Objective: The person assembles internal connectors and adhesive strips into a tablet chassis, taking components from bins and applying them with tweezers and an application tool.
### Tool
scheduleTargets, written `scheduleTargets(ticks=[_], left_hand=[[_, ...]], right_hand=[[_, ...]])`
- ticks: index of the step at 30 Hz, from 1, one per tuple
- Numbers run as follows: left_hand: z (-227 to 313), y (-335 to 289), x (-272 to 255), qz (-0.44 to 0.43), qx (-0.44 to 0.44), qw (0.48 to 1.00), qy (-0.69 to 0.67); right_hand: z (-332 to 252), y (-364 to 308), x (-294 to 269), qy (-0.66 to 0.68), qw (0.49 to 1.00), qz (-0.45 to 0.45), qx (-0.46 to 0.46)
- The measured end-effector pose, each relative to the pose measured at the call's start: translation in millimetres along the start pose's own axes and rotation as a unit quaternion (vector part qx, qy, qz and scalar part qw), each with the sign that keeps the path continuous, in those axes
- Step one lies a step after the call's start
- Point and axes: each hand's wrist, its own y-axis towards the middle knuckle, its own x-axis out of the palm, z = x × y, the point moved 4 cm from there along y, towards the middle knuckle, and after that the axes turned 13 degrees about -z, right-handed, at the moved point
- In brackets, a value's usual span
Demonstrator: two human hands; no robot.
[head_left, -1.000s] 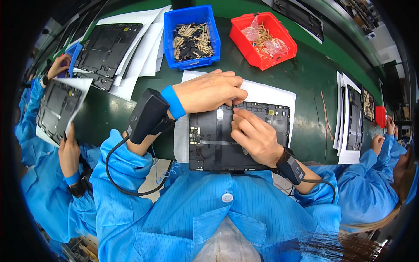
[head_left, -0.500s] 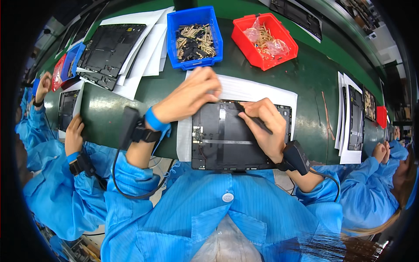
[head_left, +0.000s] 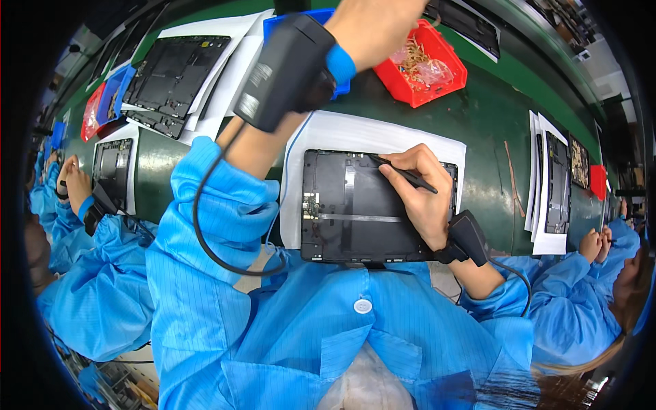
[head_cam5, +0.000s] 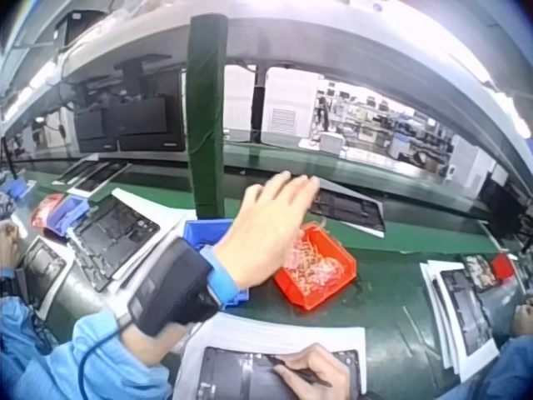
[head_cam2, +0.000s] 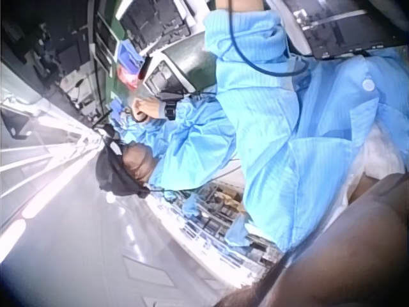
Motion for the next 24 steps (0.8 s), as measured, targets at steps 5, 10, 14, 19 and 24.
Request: scheduleTargets(ticks=[5,10,14,19,24], left_hand=[[41.6,-61.7,10.6,-0.241,-0.011,0.946,-0.216],[59.7,-124.7,0.8,-0.328,-0.091,0.904,-0.261],[62.5,-125.8,4.0,-0.333,-0.076,0.906,-0.252],[68.6,-121.0,9.2,-0.334,-0.033,0.919,-0.208],[76.5,-118.1,11.3,-0.356,0.013,0.923,-0.145]], right_hand=[[10.9,-4.8,-9.3,-0.009,0.999,0.03,0.033],[9.6,-3.3,-4.9,0.01,0.999,0.031,0.023],[10.6,-3.8,-4.0,0.016,0.999,0.029,0.022],[4.3,-6.1,-5.2,-0.024,0.999,0.04,0.012],[0.9,-9.4,-11.1,-0.05,0.996,0.072,0.012]])
